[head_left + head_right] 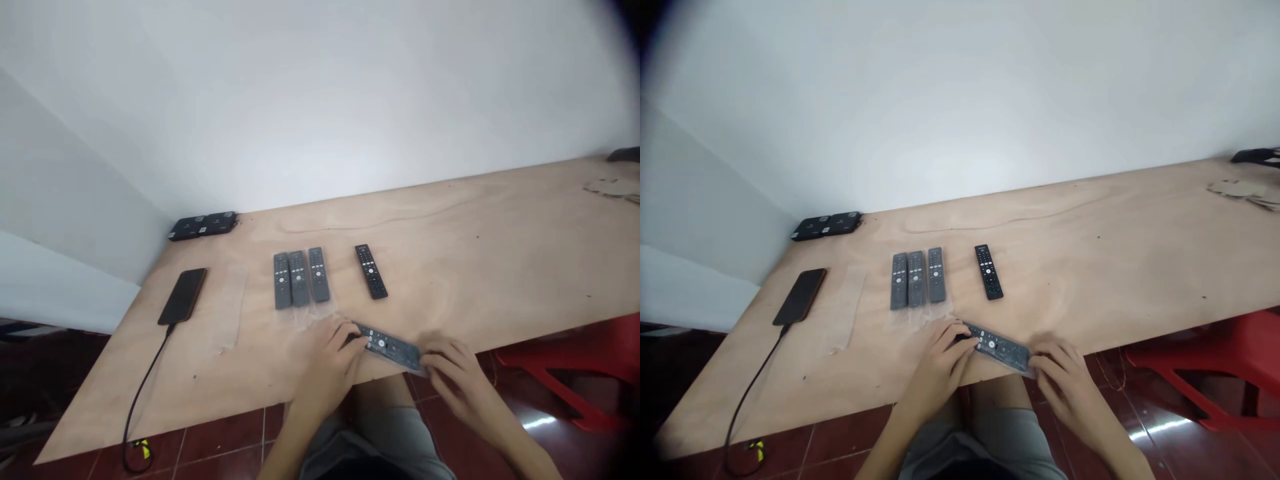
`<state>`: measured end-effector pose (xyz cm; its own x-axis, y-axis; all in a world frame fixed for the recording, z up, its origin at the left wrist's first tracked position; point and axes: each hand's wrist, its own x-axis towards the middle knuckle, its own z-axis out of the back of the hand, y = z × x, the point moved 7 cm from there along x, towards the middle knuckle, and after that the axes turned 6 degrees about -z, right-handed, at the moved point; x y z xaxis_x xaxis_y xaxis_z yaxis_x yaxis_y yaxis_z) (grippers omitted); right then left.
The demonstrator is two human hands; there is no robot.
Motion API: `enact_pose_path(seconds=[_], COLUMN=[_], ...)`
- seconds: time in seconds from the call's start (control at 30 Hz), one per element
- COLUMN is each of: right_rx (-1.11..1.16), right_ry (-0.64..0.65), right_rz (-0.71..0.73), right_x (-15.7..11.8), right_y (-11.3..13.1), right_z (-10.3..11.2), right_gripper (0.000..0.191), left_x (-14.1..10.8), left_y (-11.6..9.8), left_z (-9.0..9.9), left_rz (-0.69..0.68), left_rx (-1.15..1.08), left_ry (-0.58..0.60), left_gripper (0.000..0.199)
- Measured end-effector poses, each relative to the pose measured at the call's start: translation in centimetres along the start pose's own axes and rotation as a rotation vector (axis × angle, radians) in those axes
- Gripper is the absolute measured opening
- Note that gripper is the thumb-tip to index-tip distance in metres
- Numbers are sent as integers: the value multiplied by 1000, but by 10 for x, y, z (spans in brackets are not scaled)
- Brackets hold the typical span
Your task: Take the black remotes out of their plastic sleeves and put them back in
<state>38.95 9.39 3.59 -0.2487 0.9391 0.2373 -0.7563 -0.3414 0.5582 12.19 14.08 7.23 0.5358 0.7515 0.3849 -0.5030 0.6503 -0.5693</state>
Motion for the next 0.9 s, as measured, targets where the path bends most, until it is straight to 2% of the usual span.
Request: enact_pose_path(seconds=[0.17, 0.3, 0.4, 0.5, 0.67, 0.77, 0.9], right_rx=[28, 66, 97, 100, 58, 18, -53], right_ry=[9, 41, 79, 61, 52, 0, -18], right_rz=[-22, 4, 22, 7, -37, -32, -6], right_x=[-6, 6, 22, 41, 72, 91, 117], right_y=[7, 22, 39, 53, 64, 65, 67], right_z=[0, -9, -22, -35, -60, -69, -78], right_gripper=[19, 29, 41, 47, 39, 38, 45], left_x=[14, 23, 24, 15, -20, -39, -51], left_y=[-1, 9, 15, 20, 38, 53, 69], left_z=[-14, -15, -11, 3, 51, 70, 73], left_rz=[-9, 123, 164, 122, 174, 209, 205], left_rx=[62, 163, 210, 214, 293, 337, 286], left_ry=[-36, -82, -83, -125, -301, -295, -239], left_gripper=[45, 39, 44, 48, 51, 50, 35])
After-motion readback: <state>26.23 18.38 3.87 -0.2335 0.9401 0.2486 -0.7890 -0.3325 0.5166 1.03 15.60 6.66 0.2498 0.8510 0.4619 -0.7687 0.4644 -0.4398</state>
